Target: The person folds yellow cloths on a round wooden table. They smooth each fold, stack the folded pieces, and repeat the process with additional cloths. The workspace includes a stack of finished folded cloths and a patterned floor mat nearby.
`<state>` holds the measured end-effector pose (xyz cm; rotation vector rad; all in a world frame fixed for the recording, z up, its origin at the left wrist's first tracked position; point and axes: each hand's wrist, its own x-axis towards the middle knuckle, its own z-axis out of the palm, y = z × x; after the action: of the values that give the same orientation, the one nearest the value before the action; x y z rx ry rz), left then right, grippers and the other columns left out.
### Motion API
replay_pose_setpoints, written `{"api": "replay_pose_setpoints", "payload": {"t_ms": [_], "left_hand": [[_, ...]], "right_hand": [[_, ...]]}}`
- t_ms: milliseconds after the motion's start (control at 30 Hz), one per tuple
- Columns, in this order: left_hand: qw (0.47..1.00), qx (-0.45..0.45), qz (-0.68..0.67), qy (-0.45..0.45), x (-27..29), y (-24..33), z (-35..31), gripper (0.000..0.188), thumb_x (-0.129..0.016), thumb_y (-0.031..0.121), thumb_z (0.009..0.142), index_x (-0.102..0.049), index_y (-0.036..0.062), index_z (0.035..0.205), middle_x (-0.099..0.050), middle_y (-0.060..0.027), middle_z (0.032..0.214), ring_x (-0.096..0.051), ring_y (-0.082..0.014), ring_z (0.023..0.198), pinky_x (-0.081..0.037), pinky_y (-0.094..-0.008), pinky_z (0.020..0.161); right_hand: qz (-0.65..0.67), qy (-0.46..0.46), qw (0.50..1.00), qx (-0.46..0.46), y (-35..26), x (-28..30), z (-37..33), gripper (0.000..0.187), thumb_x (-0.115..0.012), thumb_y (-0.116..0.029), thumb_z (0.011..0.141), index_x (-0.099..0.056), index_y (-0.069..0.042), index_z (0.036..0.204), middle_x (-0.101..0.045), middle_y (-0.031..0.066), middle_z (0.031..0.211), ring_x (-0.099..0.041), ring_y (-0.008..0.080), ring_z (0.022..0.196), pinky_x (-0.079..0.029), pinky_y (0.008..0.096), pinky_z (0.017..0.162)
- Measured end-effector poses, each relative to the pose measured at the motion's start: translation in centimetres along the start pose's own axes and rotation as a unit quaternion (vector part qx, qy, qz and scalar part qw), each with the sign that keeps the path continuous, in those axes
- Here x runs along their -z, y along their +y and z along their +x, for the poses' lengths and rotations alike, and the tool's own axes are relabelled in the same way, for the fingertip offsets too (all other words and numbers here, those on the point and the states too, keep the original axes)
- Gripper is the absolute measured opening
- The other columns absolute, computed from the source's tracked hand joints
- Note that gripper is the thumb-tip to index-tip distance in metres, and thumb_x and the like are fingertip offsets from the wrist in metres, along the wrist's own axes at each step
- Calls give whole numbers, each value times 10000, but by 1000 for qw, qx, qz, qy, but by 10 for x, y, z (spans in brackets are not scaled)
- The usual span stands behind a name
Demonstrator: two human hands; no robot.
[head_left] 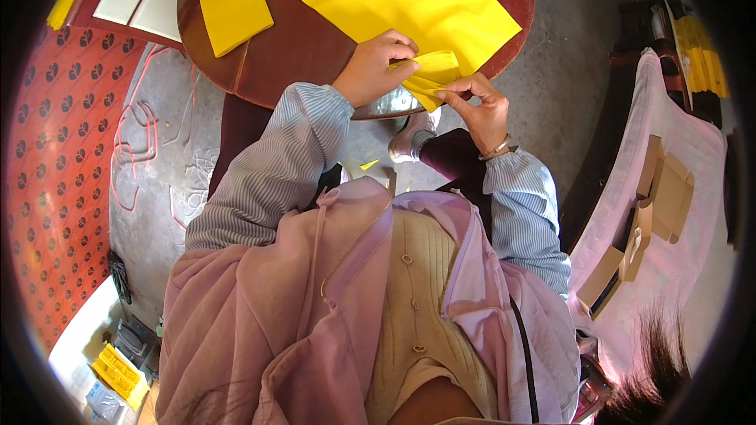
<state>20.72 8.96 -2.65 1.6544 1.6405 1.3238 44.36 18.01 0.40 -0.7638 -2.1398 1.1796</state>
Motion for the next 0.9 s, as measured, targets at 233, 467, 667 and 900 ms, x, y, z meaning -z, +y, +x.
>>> {"api": "replay_pose_setpoints", "payload": {"t_ms": [233,467,667,900], "left_hand": [[999,-35,-5,-18,1,4,-3,228,-801,181,888,-780,16,1044,-717,-95,1135,-724,-267,1033,-573,-357,923],[999,29,1,33,-10,4,-2,241,-830,211,870,-775,6,984,-727,-106,1108,-726,-268,964,-576,-349,864],[999,41,-23,26,-7,5,-1,239,-815,222,874,-782,0,955,-725,-118,1073,-715,-276,944,-567,-356,861],[998,43,-29,17,-4,4,0,241,-802,222,891,-797,5,995,-737,-115,1106,-718,-268,970,-567,-351,875]], "right_hand": [[19,9,1000,-1,3,-4,2,157,-896,-61,846,-784,-14,946,-716,38,880,-661,116,781,-535,269,712],[-27,35,999,31,0,-5,0,181,-911,-61,817,-786,-30,944,-717,40,914,-656,145,786,-536,285,730],[-49,1,995,88,1,0,0,161,-901,-44,807,-828,-44,951,-747,45,906,-680,197,845,-539,325,783],[-15,8,999,38,1,-1,1,144,-903,-49,816,-814,-21,926,-733,51,862,-675,153,782,-535,295,718]]}}
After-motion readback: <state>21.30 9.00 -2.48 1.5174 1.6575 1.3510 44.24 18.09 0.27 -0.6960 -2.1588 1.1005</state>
